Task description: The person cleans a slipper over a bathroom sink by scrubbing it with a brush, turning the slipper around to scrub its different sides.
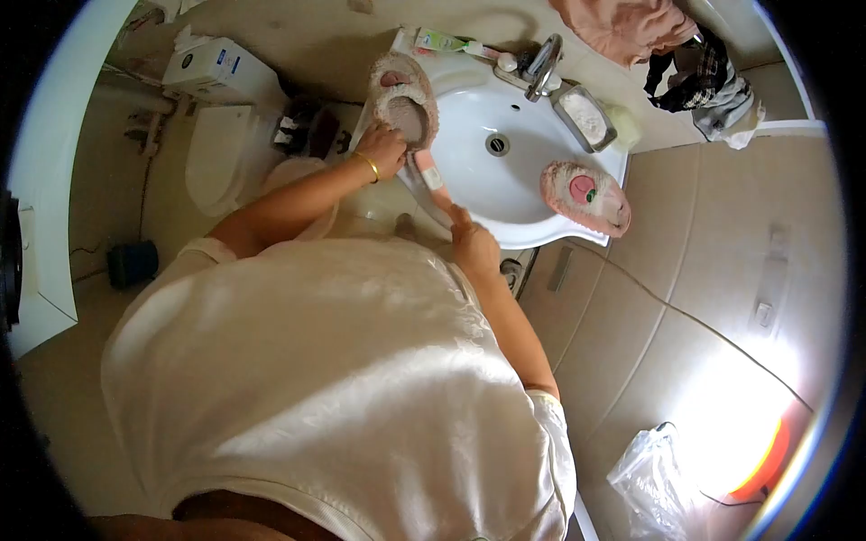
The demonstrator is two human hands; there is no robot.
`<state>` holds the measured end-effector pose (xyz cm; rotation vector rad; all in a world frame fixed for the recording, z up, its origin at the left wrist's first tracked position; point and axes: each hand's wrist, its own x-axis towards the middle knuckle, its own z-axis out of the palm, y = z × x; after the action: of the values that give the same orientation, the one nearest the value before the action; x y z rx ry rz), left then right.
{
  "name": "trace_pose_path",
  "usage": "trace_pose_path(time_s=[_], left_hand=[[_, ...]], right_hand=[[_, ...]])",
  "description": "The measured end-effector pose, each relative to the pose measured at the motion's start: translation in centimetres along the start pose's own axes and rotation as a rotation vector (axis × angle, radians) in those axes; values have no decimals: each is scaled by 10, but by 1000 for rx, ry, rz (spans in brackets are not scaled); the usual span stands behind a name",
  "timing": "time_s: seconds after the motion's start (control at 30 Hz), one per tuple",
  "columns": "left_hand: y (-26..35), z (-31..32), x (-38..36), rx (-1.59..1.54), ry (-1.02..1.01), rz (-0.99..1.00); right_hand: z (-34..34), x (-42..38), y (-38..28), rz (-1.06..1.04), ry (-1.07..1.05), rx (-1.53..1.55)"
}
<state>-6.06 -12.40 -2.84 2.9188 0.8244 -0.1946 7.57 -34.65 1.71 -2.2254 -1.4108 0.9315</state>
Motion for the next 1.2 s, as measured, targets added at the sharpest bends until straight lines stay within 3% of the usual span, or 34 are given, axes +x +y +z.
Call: trace_pose_path(time_s=[0.1, 0.13, 0.2, 0.23, 0.33, 0.4, 0.43, 0.47, 0.53, 0.63, 0.67, 0.77, 0.8, 0.9, 0.97, 1.03, 1.2], left_hand=[[0, -5, 9, -96, -23, -20], [-3, -1, 14, -165, 6, -33], [-10, 15, 26, -308, 61, -59], [-10, 18, 35, -460, 136, -139], [1, 32, 66, -846, 310, -426], [5, 40, 86, -1006, 367, -676], [-1, 40, 100, -1092, 57, -837], [-10, 39, 116, -1155, -264, -984], [6, 34, 117, -1100, -144, -1189], [0, 40, 119, -1019, -93, -1096], [-13, 80, 129, -1210, -31, -1075], [-10, 40, 102, -1638, 1, -1092], [-11, 22, 86, -1735, -34, -980], [-24, 27, 59, -2094, 166, -1027], [-49, 69, 51, -2286, 212, -872], [-34, 61, 48, -2355, 478, -980], [-32, 54, 50, -2207, 389, -960]], right_hand=[[-7, 18, -3, 21, 105, -23], [2, 25, 8, -119, 310, 7], [3, 26, 26, 31, 281, 400], [0, 26, 31, 106, 265, 596], [4, 17, 55, 33, 234, 368], [1, 8, 51, 236, 108, 707], [-4, 2, 43, 353, 68, 863], [-4, -1, 36, 353, 33, 803], [10, -1, 41, 279, 34, 837], [6, -6, 42, 295, -82, 737], [4, -8, 44, 301, -82, 741], [5, -8, 60, 265, -29, 764], [-1, -7, 59, 254, -33, 763], [-21, -3, 46, 191, -60, 744], [-25, 6, 38, 124, -60, 723], [-25, 20, 32, 65, -57, 617], [-15, 38, 15, -154, 9, 575]])
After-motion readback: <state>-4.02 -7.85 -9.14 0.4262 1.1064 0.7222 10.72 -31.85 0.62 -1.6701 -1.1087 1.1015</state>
